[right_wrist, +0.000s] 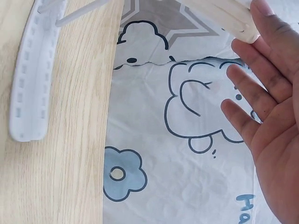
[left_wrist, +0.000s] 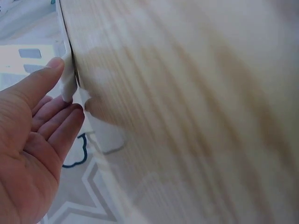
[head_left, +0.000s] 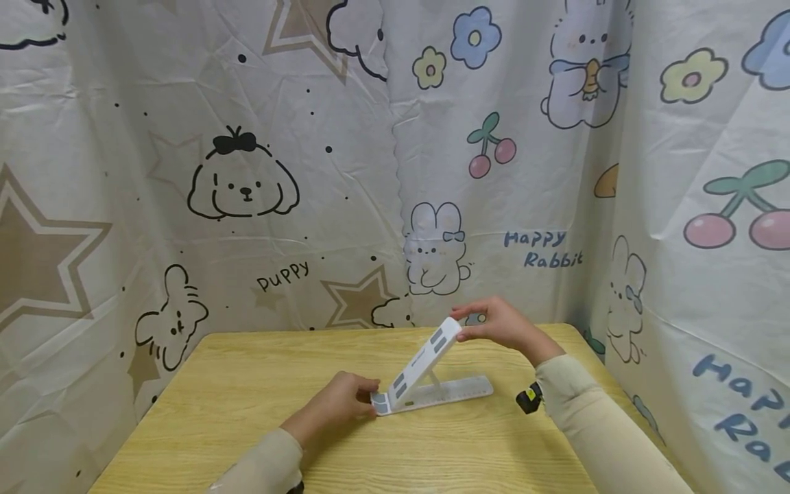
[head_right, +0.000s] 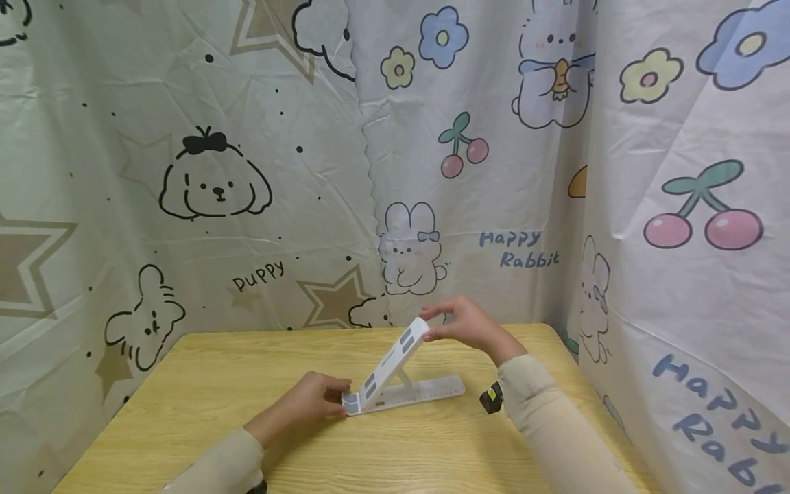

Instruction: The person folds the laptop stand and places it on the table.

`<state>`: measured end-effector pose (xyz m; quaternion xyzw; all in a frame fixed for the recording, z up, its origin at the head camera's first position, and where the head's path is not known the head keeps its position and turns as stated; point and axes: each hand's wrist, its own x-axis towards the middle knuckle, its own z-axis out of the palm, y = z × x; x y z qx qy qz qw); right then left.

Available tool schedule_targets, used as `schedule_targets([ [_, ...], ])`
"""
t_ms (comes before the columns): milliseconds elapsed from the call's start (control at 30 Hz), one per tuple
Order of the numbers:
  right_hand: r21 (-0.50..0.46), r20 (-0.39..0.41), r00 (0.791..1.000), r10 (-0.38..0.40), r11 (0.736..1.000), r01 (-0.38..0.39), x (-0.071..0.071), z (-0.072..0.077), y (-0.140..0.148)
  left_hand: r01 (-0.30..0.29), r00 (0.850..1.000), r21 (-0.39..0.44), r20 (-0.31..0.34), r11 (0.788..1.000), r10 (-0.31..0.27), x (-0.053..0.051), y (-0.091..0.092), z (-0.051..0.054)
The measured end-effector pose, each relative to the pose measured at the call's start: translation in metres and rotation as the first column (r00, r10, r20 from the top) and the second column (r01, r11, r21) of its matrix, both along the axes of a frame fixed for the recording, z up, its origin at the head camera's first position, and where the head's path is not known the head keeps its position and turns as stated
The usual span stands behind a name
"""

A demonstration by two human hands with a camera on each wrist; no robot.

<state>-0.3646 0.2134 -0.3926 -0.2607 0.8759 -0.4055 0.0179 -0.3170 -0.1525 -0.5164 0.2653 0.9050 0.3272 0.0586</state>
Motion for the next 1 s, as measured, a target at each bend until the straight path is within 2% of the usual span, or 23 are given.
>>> schedule_targets([
  [167, 0.005, -0.067, 0.998, 0.0, 1.0, 0.0, 0.008, -0.002, 0.0, 0.027, 1.0, 0.024, -0.004, 0.999, -0.027, -0.005, -0.007, -0.001],
  [267, 0.013, -0.097, 0.995, -0.023, 1.0, 0.024, 0.013, -0.002, -0.001, 0.034, 0.999, 0.038, 0.032, 0.999, -0.035, -0.007, -0.01, 0.001],
  [367, 0.001, -0.084, 0.995, -0.053, 0.999, 0.053, 0.02, -0.002, -0.003, 0.029, 0.996, 0.056, 0.079, 0.998, -0.033, -0.009, -0.012, 0.002],
  [467, -0.006, -0.077, 0.995, -0.062, 0.998, 0.062, 0.027, -0.003, -0.004, 0.033, 0.995, 0.064, 0.093, 0.997, -0.039, -0.01, -0.014, 0.004],
  [600, -0.005, -0.11, 0.993, -0.049, 0.999, 0.049, 0.035, -0.004, -0.006, 0.037, 0.996, 0.046, 0.081, 0.998, -0.041, -0.012, -0.015, 0.003],
  [800, -0.016, -0.119, 0.989, -0.084, 0.996, 0.083, 0.047, -0.008, -0.008, 0.044, 0.997, 0.028, 0.07, 0.999, -0.046, -0.015, -0.015, 0.002],
  [1000, -0.028, -0.159, 0.984, -0.077, 0.997, 0.073, 0.053, -0.014, -0.006, 0.044, 0.997, 0.013, 0.061, 0.999, -0.045, -0.015, -0.015, 0.0],
])
